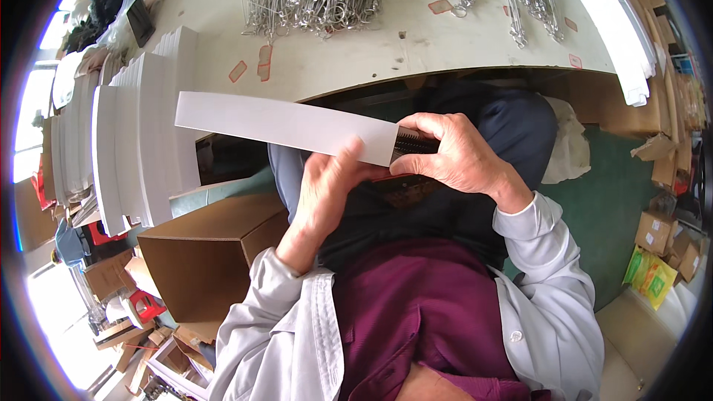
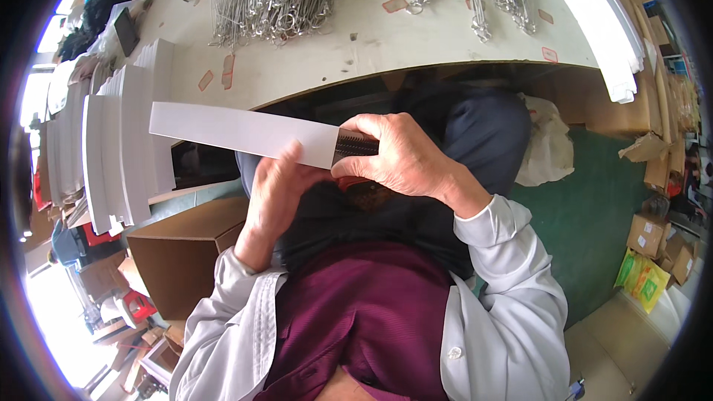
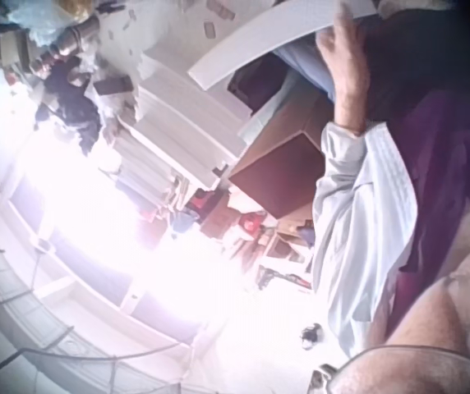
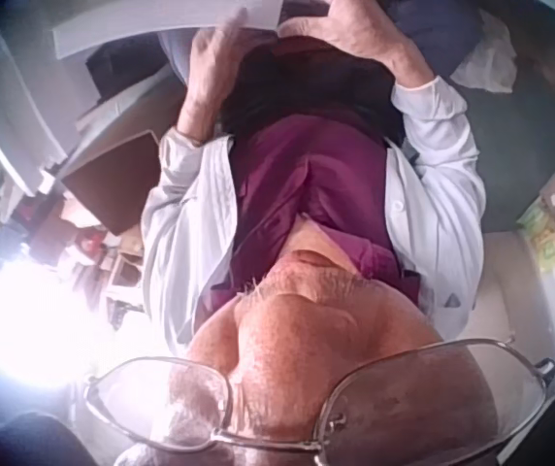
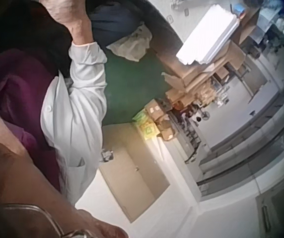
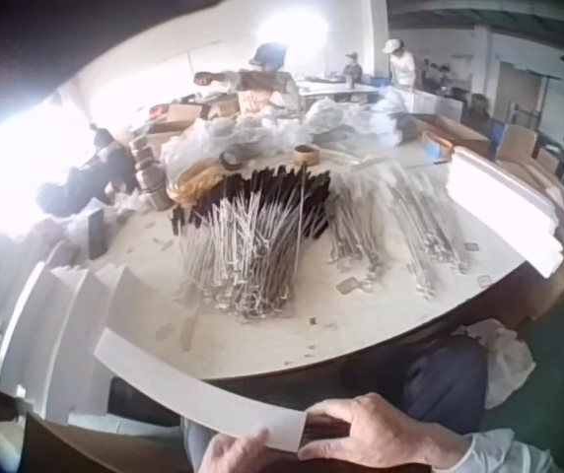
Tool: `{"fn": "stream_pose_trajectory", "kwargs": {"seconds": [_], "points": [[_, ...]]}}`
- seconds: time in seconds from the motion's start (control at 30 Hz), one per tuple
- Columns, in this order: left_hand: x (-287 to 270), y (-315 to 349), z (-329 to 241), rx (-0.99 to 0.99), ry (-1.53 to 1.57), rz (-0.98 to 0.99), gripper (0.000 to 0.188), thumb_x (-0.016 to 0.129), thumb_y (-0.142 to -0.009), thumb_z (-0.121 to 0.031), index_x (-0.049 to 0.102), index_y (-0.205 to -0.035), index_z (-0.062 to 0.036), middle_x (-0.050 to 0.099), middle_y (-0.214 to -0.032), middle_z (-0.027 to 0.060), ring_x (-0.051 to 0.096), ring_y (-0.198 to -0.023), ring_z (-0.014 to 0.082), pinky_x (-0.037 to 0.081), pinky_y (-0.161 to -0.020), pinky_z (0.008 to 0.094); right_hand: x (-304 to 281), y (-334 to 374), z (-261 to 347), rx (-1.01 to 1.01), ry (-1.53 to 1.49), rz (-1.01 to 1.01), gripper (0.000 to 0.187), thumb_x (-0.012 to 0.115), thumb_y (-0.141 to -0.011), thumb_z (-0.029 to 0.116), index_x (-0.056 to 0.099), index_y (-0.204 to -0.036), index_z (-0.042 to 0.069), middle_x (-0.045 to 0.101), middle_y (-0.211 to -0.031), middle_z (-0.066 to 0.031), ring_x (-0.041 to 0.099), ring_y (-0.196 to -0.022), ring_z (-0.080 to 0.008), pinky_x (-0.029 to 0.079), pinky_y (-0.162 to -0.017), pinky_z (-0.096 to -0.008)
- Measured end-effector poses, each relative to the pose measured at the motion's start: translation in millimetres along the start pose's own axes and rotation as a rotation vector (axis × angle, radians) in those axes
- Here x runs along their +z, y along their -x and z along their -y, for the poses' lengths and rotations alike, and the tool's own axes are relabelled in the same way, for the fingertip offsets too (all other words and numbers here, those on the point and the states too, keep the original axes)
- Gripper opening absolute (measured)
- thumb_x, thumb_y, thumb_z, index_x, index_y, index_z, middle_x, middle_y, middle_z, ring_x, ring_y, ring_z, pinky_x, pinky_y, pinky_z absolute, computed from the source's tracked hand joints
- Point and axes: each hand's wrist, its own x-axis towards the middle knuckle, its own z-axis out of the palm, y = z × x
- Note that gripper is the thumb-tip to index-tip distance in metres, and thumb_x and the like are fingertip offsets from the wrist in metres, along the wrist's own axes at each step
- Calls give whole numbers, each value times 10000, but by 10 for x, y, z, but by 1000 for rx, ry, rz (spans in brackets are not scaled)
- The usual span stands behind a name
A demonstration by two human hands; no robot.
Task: Gathering bundles of metal wires/hooks and inserting them into white cardboard boxes at a workbench.
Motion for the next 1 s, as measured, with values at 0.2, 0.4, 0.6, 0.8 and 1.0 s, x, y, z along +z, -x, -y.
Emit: {"fn": "stream_pose_trajectory", "kwargs": {"seconds": [0.2, 0.4, 0.6, 0.8, 1.0], "points": [[103, 436, -323, 372, -1151, 208, 429, 809, -846, -105, 648, -1224, 17, 722, -1098, 159, 715, -990, 296, 576, -885, 391, -66, 11, 45, 100, 53, 114, 338, 825, -850, 183, 730, -1095, -29, 761, -946, -177, 738, -841, -201, 557, -782, -328], [203, 219, -597, 706, -1713, 328, 758, 874, -697, -181, 554, -1366, -23, 607, -1253, 219, 595, -1153, 420, 499, -983, 494, -53, 41, 36, 151, 43, 228, 396, 837, -826, 228, 735, -1108, -30, 754, -911, -174, 717, -783, -201, 550, -746, -330], [56, 19, -420, 486, -1668, 449, 680, 872, -697, -206, 599, -1299, -47, 642, -930, 129, 680, -855, 339, 553, -738, 444, -18, 26, -28, 175, -10, 205, 435, 861, -824, 205, 714, -1161, -26, 757, -883, -126, 686, -784, -137, 545, -726, -315], [-4, 34, -310, 492, -1671, 280, 644, 888, -697, -229, 645, -1262, -34, 664, -891, 129, 706, -765, 336, 580, -674, 421, -240, 105, -155, 325, -363, 117, 352, 785, -944, 183, 685, -1185, -53, 717, -892, -60, 650, -740, -69, 547, -605, -225], [-31, 37, -189, 495, -1674, 224, 638, 888, -697, -228, 636, -1251, -39, 670, -891, 122, 711, -771, 327, 584, -672, 421, -141, 177, -312, 290, -355, 15, 294, 775, -945, 135, 690, -1154, -54, 716, -861, -60, 671, -728, -88, 574, -632, -243]]}}
